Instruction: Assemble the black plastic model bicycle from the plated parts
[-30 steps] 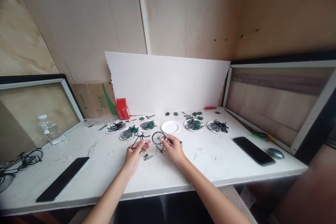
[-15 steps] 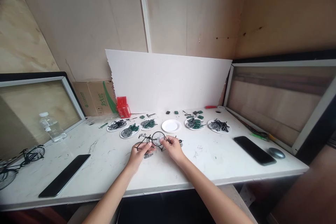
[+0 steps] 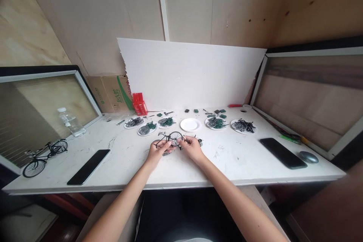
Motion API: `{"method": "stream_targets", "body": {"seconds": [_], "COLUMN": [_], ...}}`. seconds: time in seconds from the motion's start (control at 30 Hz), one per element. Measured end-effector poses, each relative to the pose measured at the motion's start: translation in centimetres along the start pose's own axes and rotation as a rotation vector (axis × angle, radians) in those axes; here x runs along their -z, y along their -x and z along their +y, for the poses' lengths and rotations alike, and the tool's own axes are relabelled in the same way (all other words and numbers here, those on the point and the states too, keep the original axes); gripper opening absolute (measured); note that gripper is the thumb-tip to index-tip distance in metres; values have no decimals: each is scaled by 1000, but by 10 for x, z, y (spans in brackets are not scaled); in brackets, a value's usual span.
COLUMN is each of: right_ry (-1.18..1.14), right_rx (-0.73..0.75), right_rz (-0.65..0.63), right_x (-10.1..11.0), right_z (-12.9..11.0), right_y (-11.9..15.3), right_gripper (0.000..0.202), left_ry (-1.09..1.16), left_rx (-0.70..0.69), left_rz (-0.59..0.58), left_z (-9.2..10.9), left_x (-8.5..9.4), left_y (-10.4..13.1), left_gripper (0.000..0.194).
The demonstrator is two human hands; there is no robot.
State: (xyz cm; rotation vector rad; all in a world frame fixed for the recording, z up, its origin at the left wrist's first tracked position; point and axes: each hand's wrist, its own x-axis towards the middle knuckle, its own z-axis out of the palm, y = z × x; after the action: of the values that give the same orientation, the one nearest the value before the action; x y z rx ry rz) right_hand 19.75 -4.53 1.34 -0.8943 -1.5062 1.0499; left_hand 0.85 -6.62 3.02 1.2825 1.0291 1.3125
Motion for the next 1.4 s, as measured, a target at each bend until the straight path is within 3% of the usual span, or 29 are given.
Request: {"method": "stream_targets", "body": {"seconds": [0.37,0.5,0.67,0.93,1.07,1.23,1.4], "right_ry": [37,90,375,811,852,861,876], "right_rx": [29,47,40,56,103,88,80], "right_rz": [-2,80,185,45,-59,-72,-83], "right_x": [5,17,44,60,66,73,73], "right_z": [-1,3,11,13,8,5,12], "right_y": [3,-2,-8,-7,-5,-1,1], "right_gripper": [60,55,47,28,27,38,28], "left_ry": [36,56,63,51,41,28,25], "left_rx": [1,-31,-41,-87,-82,-68,-50], "left_rz": [-27,93,251,338,338,326,322], "left_z": [-4,-9,-13,-18,-19,-20,-20], "left_x": [1,3,7,9,9,10,8], "left_y": [0,-5,-11,-17,-18,-16,-15], "left_gripper": [48,49,49,45,45,45,46]}}
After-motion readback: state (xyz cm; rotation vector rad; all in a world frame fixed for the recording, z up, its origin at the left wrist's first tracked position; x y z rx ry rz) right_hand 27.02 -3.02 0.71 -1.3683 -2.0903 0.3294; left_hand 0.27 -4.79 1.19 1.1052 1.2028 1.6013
